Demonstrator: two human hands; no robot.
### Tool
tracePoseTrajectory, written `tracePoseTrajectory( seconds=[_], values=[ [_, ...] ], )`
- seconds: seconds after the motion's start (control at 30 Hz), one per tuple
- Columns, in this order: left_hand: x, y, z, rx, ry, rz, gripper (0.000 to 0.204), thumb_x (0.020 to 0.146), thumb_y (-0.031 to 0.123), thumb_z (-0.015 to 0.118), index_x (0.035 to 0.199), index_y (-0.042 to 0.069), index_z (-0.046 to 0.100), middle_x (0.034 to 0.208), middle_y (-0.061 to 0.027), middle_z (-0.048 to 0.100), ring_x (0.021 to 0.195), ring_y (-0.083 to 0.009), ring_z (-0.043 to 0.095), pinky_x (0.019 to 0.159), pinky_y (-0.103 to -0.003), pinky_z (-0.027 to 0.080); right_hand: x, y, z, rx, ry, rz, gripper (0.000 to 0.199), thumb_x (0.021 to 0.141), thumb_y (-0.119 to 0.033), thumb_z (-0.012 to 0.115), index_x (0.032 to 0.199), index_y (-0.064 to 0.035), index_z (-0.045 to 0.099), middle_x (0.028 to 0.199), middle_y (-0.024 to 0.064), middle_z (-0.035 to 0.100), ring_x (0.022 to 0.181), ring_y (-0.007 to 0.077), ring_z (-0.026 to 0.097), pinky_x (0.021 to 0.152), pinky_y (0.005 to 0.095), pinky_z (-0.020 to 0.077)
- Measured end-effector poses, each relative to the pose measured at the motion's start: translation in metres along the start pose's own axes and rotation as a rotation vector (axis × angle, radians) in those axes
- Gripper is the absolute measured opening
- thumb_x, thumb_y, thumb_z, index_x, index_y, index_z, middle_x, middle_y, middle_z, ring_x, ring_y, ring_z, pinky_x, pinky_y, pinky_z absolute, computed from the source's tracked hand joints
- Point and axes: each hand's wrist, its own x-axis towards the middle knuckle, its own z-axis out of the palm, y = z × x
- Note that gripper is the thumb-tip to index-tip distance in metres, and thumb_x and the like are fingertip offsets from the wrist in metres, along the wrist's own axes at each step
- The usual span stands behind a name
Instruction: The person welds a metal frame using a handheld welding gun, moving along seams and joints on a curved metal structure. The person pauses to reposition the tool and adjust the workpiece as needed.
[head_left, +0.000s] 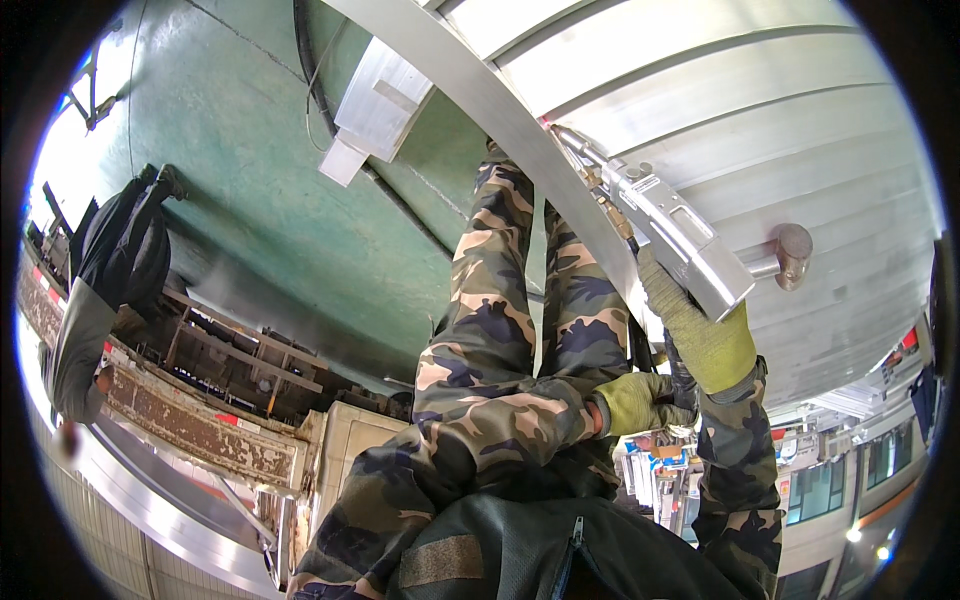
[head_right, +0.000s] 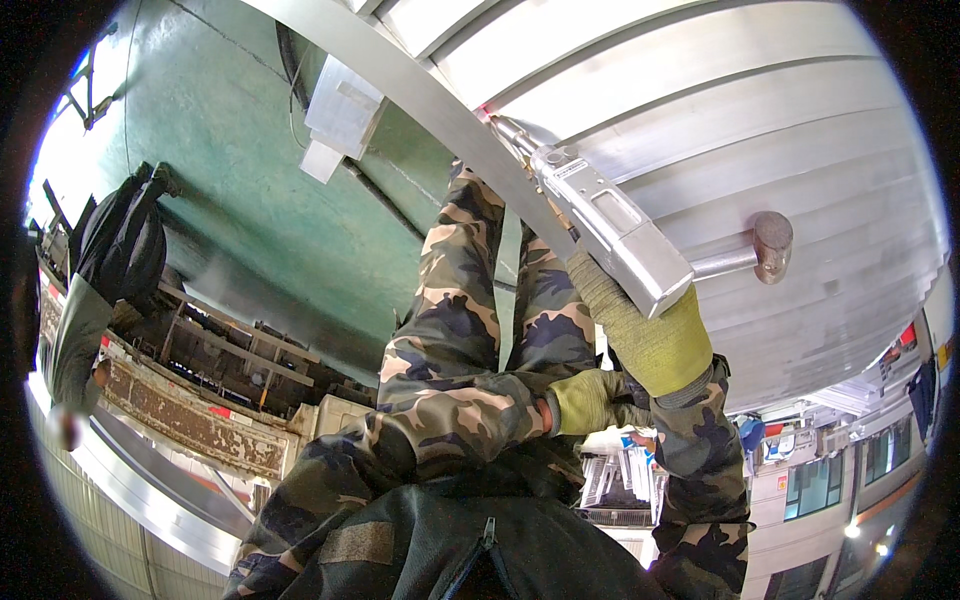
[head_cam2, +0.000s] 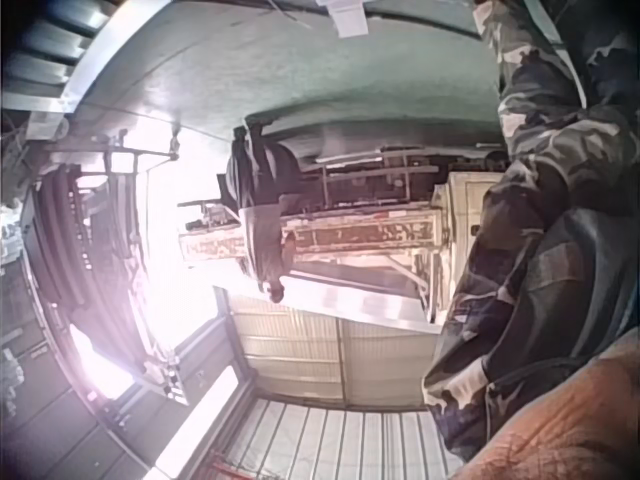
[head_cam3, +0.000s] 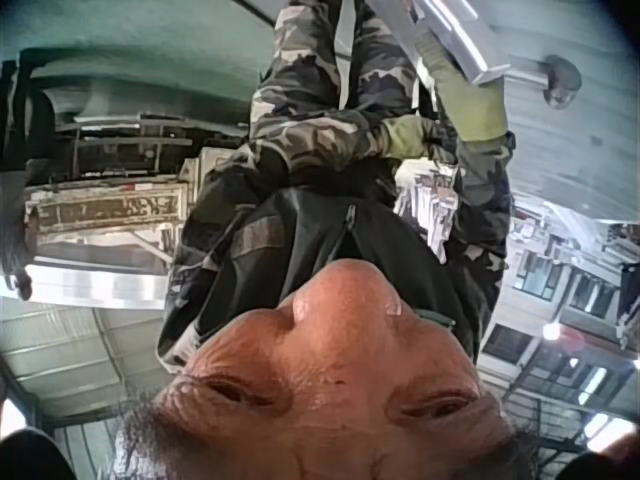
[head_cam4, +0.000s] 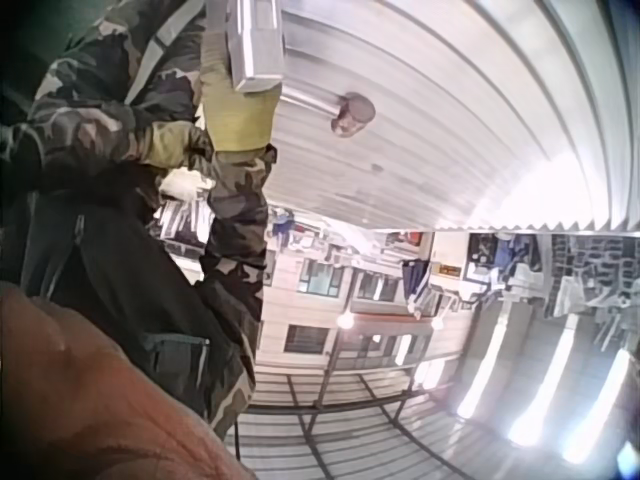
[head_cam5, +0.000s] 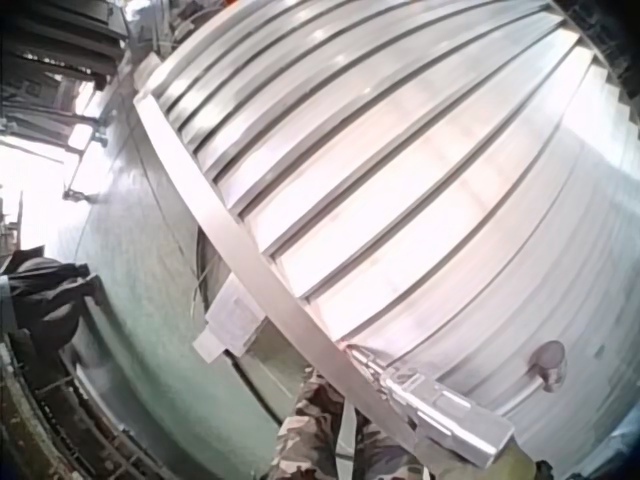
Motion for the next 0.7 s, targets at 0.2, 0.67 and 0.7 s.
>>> tracePoseTrajectory(
  seconds=[0.2, 0.67, 0.7],
  values=[
    [0.001, 0.0, 0.0, -0.033, -0.037, 0.011, 0.038, 0.092, 0.015, 0.08, 0.125, 0.0, 0.069, 0.121, -0.0094, 0.075, 0.105, -0.0171, 0.068, 0.098, -0.032, 0.053, -0.001, 0.0, 0.003, 0.045, 0.059, 0.014, 0.033, 0.095, -0.021, 0.078, 0.119, 0.0007, 0.07, 0.09, 0.0028, 0.069, 0.077, 0.0096, 0.061, 0.067, 0.0286, 0.0516],
    [-0.006, 0.033, 0.001, 0.032, -0.049, -0.124, 0.035, 0.095, 0.007, 0.073, 0.129, 0.002, 0.068, 0.123, -0.0071, 0.074, 0.112, -0.0152, 0.065, 0.101, -0.033, 0.052, 0.004, 0.0, 0.004, -0.012, 0.028, -0.019, 0.035, 0.096, -0.026, 0.077, 0.118, -0.0005, 0.069, 0.081, -0.0013, 0.064, 0.065, 0.0049, 0.054, 0.054, 0.0254, 0.0435],
    [-0.004, 0.027, 0.001, 0.014, -0.063, -0.092, 0.035, 0.096, 0.004, 0.071, 0.131, 0.002, 0.066, 0.126, -0.0072, 0.073, 0.115, -0.0161, 0.065, 0.103, -0.033, 0.052, 0.004, -0.004, 0.005, 0.001, 0.03, 0.019, 0.035, 0.096, -0.026, 0.077, 0.118, -0.0004, 0.069, 0.081, -0.0013, 0.063, 0.065, 0.005, 0.054, 0.054, 0.0255, 0.0436]
  ],
)
